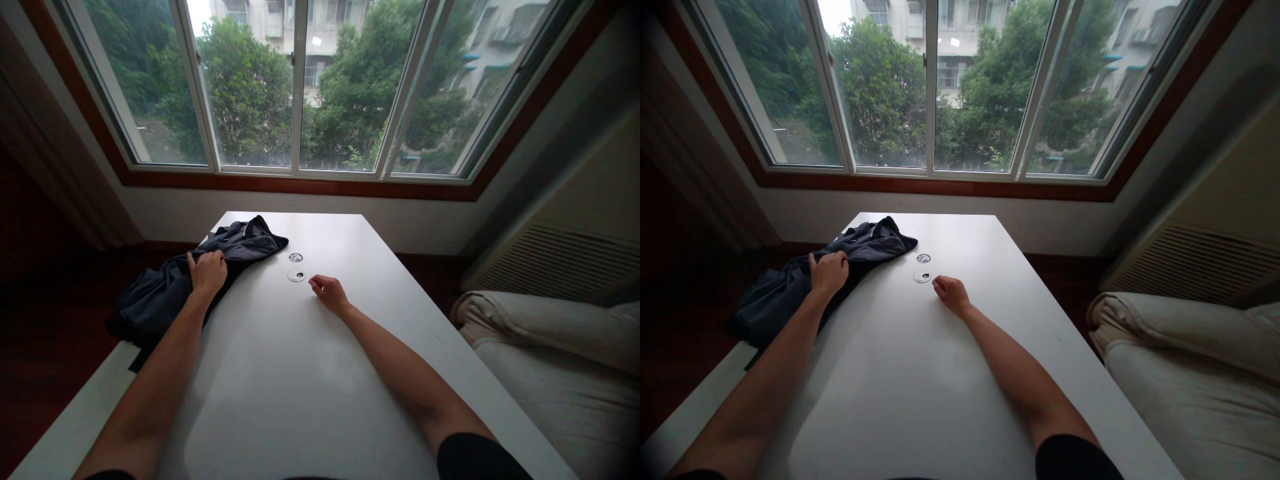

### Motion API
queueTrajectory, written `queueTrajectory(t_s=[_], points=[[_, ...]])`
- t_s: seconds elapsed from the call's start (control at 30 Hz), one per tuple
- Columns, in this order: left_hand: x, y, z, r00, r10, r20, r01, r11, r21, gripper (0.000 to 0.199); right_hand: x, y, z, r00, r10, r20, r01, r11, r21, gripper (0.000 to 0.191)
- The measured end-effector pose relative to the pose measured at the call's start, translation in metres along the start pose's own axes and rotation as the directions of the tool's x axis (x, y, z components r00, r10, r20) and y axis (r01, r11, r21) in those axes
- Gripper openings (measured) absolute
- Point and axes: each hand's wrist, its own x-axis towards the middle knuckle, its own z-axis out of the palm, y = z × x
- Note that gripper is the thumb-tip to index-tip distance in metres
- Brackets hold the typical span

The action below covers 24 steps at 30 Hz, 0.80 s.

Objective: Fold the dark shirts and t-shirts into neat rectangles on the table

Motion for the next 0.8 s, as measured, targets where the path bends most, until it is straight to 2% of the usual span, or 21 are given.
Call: queueTrajectory(t_s=[0.07, 0.13, 0.2, 0.27, 0.3, 0.37, 0.4, 0.43, 0.47, 0.5, 0.6, 0.67, 0.73, 0.8], points=[[-0.001, 0.018, -0.014, 0.994, 0.096, 0.054, -0.095, 0.995, -0.014, 0.03, 0.0, 0.001, 0.001, 1.0, -0.002, -0.012, 0.002, 1.0, -0.004, 0.03], [-0.012, 0.045, -0.028, 0.97, 0.213, 0.113, -0.206, 0.976, -0.072, 0.029, 0.0, 0.001, 0.001, 1.0, 0.003, -0.023, -0.003, 1.0, -0.011, 0.03], [-0.033, 0.078, -0.042, 0.928, 0.326, 0.183, -0.297, 0.94, -0.167, 0.03, 0.001, 0.001, 0.001, 0.999, 0.027, -0.031, -0.028, 0.999, -0.023, 0.031], [-0.063, 0.114, -0.052, 0.86, 0.445, 0.249, -0.364, 0.878, -0.312, 0.033, 0.003, 0.002, -0.001, 0.997, 0.074, -0.035, -0.076, 0.996, -0.042, 0.032], [-0.08, 0.131, -0.056, 0.792, 0.539, 0.285, -0.409, 0.817, -0.407, 0.032, 0.004, 0.003, -0.002, 0.994, 0.103, -0.033, -0.104, 0.993, -0.051, 0.032], [-0.109, 0.157, -0.06, 0.599, 0.743, 0.299, -0.49, 0.635, -0.597, 0.026, 0.006, 0.005, -0.005, 0.987, 0.156, -0.021, -0.157, 0.985, -0.068, 0.032], [-0.119, 0.165, -0.06, 0.513, 0.807, 0.294, -0.509, 0.561, -0.653, 0.023, 0.006, 0.006, -0.007, 0.984, 0.176, -0.009, -0.176, 0.982, -0.075, 0.033], [-0.126, 0.17, -0.058, 0.463, 0.836, 0.293, -0.521, 0.525, -0.673, 0.02, 0.007, 0.006, -0.008, 0.981, 0.191, 0.01, -0.19, 0.979, -0.079, 0.034], [-0.129, 0.171, -0.055, 0.46, 0.833, 0.306, -0.531, 0.535, -0.657, 0.02, 0.007, 0.005, -0.01, 0.979, 0.203, 0.031, -0.2, 0.976, -0.082, 0.036], [-0.128, 0.169, -0.05, 0.498, 0.802, 0.329, -0.538, 0.584, -0.608, 0.02, 0.007, 0.004, -0.011, 0.977, 0.209, 0.053, -0.204, 0.975, -0.089, 0.039], [-0.109, 0.15, -0.025, 0.701, 0.598, 0.388, -0.479, 0.798, -0.366, 0.025, 0.004, -0.006, -0.013, 0.975, 0.198, 0.097, -0.181, 0.97, -0.163, 0.056], [-0.093, 0.131, -0.005, 0.79, 0.453, 0.414, -0.394, 0.892, -0.224, 0.033, 0.0, -0.017, -0.011, 0.98, 0.166, 0.109, -0.138, 0.963, -0.231, 0.069], [-0.078, 0.113, 0.015, 0.836, 0.34, 0.431, -0.315, 0.94, -0.129, 0.047, -0.006, -0.03, -0.008, 0.983, 0.127, 0.135, -0.086, 0.957, -0.277, 0.072], [-0.068, 0.098, 0.031, 0.859, 0.275, 0.433, -0.269, 0.96, -0.076, 0.052, -0.01, -0.038, -0.005, 0.98, 0.097, 0.176, -0.038, 0.95, -0.309, 0.062]])
